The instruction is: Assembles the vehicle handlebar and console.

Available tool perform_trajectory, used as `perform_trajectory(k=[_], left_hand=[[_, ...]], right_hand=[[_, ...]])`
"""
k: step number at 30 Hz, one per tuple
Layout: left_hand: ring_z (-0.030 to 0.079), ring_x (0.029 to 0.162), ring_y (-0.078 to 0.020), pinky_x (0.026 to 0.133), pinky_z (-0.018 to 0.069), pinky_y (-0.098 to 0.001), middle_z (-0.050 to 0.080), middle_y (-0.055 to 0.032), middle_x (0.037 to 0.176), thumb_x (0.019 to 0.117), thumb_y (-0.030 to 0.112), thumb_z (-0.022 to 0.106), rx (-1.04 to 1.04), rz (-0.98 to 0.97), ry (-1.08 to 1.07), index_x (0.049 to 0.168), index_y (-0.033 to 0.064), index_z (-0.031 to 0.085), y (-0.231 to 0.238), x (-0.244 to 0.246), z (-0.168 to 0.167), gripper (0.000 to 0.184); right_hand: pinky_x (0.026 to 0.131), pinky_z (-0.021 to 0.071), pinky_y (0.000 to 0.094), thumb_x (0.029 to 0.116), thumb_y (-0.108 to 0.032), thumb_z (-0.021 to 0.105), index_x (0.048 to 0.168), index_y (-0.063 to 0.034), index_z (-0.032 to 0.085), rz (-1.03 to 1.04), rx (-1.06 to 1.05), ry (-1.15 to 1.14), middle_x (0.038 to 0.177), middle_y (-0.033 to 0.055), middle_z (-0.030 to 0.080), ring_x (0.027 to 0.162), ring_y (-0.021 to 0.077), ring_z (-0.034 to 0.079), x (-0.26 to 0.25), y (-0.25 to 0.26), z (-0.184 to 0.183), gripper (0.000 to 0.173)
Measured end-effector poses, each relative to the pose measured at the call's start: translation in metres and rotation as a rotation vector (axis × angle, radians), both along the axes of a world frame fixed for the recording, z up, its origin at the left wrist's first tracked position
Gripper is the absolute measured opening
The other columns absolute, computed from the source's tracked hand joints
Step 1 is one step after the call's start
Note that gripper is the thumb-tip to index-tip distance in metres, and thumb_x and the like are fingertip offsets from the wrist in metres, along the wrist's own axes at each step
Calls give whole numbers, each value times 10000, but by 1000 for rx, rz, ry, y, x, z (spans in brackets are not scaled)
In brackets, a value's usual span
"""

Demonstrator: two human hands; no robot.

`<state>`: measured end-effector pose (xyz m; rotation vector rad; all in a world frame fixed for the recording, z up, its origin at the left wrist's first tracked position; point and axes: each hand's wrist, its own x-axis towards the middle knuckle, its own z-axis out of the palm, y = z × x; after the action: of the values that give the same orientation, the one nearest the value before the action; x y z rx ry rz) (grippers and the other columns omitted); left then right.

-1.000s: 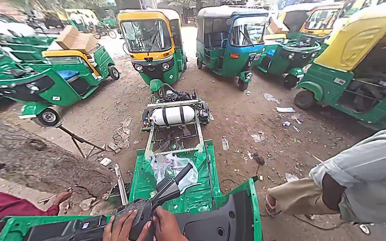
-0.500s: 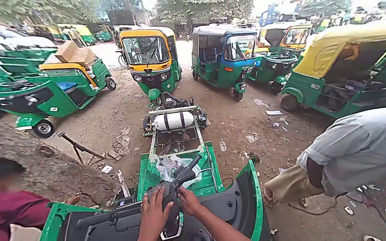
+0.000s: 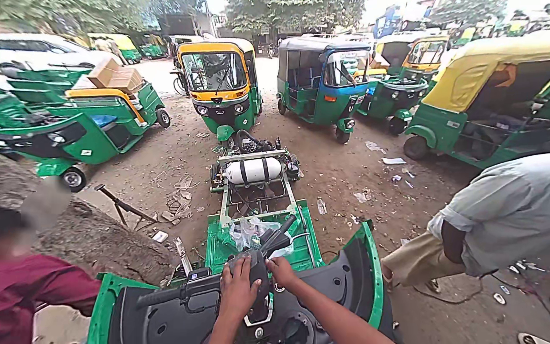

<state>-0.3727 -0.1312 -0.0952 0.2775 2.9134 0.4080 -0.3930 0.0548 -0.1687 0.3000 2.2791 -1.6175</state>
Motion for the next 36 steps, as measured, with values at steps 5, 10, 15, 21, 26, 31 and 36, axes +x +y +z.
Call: perform_trajectory(k=[5,10,15,21,26,31,36], left_hand=[[616,1215,-308,1010,508,-527,665,-68,1301,985,323,613,211,-75,206,1293,253,711,-19,49,30,330],[701,1013,-189,904,579,-410,728,-39,1088,1025,324,594,473,-147,-92,1189,210,760,-49,121,55,259],[707,908,-217,813,602,-371,718,-72,995,957,256,691,471,-65,209,1111,146,775,-64,157,38,207],[699,875,-179,773,596,-311,716,-37,912,962,285,694,516,164,390,956,138,771,-68,171,18,166],[697,868,-207,740,592,-325,732,-43,946,979,251,654,350,235,471,1024,134,787,-58,175,16,183],[678,803,-232,674,563,-350,713,-57,874,950,136,627,210,175,601,943,91,765,-49,174,10,145],[695,826,-211,720,577,-326,746,-58,923,972,201,633,369,166,602,966,99,769,-56,163,5,170]], right_hand=[[664,583,380,972,53,497,1134,-10,571,-425,-720,-322,897,104,643,703,197,640,58,-20,53,189],[868,604,407,1035,22,465,1206,50,631,-147,-829,-301,1091,180,717,952,242,714,118,-46,102,240],[892,595,395,1072,-49,417,1245,33,641,-6,-897,-338,1148,184,713,992,225,710,143,-72,110,295],[861,600,386,1071,-79,414,1276,11,638,83,-897,-444,1084,163,705,912,202,704,149,-89,110,317],[856,616,395,1089,-108,385,1295,-7,640,-17,-1011,-473,1164,188,712,974,237,727,149,-95,102,343],[958,588,424,1100,-99,361,1286,19,639,-180,-1090,-510,1241,219,705,1131,288,708,149,-106,99,355],[920,597,416,1084,-87,371,1222,16,661,-261,-1121,-502,1168,207,722,1067,277,720,144,-105,98,337]])
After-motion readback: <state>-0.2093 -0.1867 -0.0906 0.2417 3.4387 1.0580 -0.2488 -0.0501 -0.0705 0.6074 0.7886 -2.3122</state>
